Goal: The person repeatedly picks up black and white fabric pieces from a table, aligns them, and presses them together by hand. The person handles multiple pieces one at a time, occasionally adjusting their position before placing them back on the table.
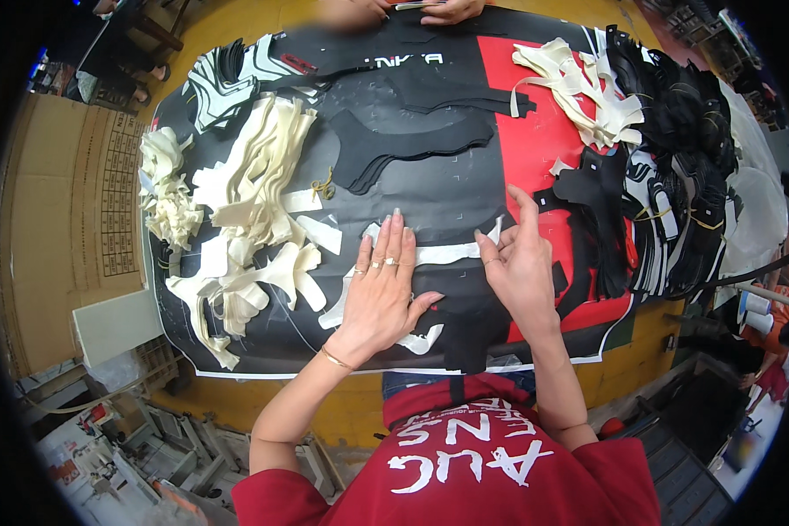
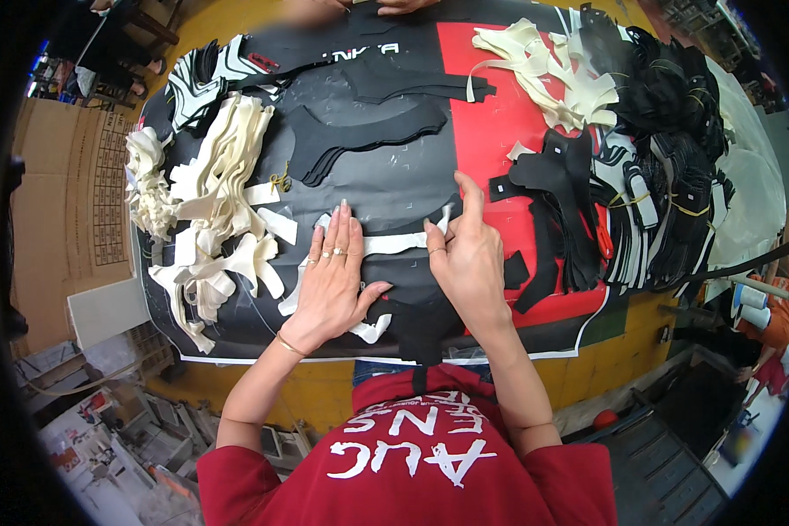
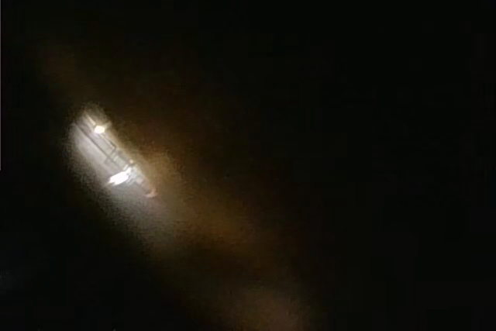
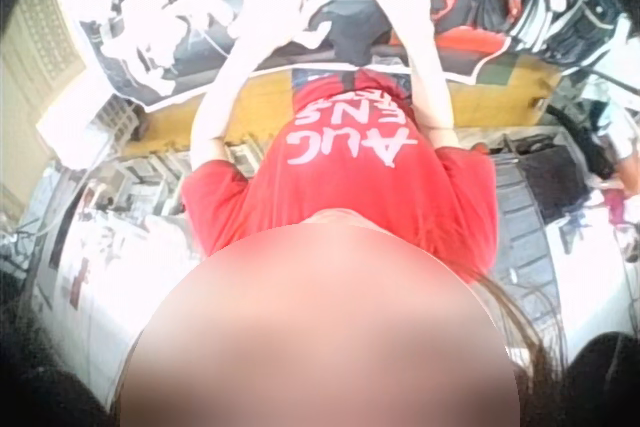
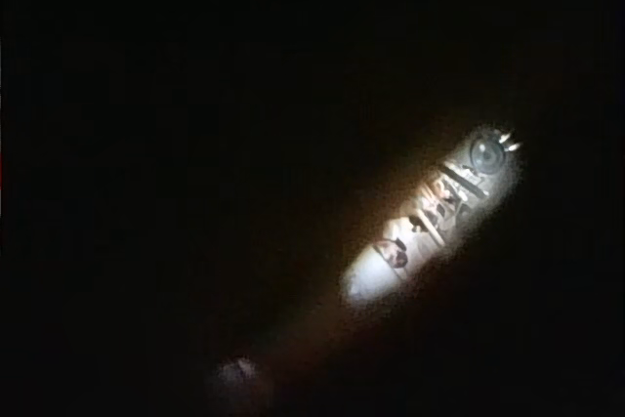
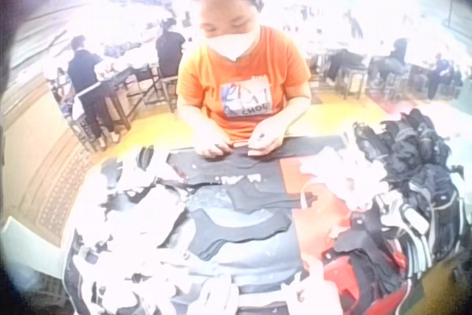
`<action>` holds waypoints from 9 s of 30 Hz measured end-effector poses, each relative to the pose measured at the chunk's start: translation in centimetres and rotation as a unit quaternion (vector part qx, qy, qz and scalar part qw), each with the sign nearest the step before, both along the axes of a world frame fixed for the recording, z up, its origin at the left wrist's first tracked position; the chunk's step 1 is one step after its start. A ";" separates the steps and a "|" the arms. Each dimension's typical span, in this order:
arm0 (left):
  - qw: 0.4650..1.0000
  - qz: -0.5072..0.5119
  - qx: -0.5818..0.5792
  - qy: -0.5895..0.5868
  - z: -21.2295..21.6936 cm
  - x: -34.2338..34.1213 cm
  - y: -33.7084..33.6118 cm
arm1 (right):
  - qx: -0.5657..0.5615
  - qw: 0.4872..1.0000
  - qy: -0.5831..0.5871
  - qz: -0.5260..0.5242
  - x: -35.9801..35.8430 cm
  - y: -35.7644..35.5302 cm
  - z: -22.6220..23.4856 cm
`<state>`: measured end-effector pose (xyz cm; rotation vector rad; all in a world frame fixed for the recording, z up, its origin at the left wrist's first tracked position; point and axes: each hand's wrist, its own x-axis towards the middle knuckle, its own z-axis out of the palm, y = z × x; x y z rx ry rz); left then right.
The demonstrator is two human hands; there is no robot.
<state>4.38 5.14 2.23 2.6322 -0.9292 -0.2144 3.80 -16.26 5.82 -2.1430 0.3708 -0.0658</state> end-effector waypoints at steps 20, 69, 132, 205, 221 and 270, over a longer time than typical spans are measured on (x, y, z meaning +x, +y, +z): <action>0.999 -0.005 0.033 0.030 0.8 0.3 -0.4 | -0.107 0.980 -0.168 -0.007 -0.3 -0.6 -3.8; 1.000 0.005 0.019 0.024 0.9 0.3 -0.5 | -0.020 0.996 -0.079 -0.046 0.3 -1.4 -3.2; 0.913 0.163 -0.345 0.143 2.2 0.2 -7.3 | 0.028 0.987 -0.102 0.117 -0.5 -4.0 -1.7; 0.980 0.014 -0.169 -0.104 0.1 4.4 -8.2 | -0.109 0.972 -0.190 0.080 0.9 -2.6 -4.6; 0.967 0.027 -0.144 -0.209 -0.3 5.2 -8.3 | -0.131 0.970 -0.187 0.085 0.9 -2.6 -4.6; 0.998 0.007 -0.062 0.013 -0.6 -1.8 -7.6 | -0.146 0.987 -0.062 -0.023 -0.5 -3.6 -2.4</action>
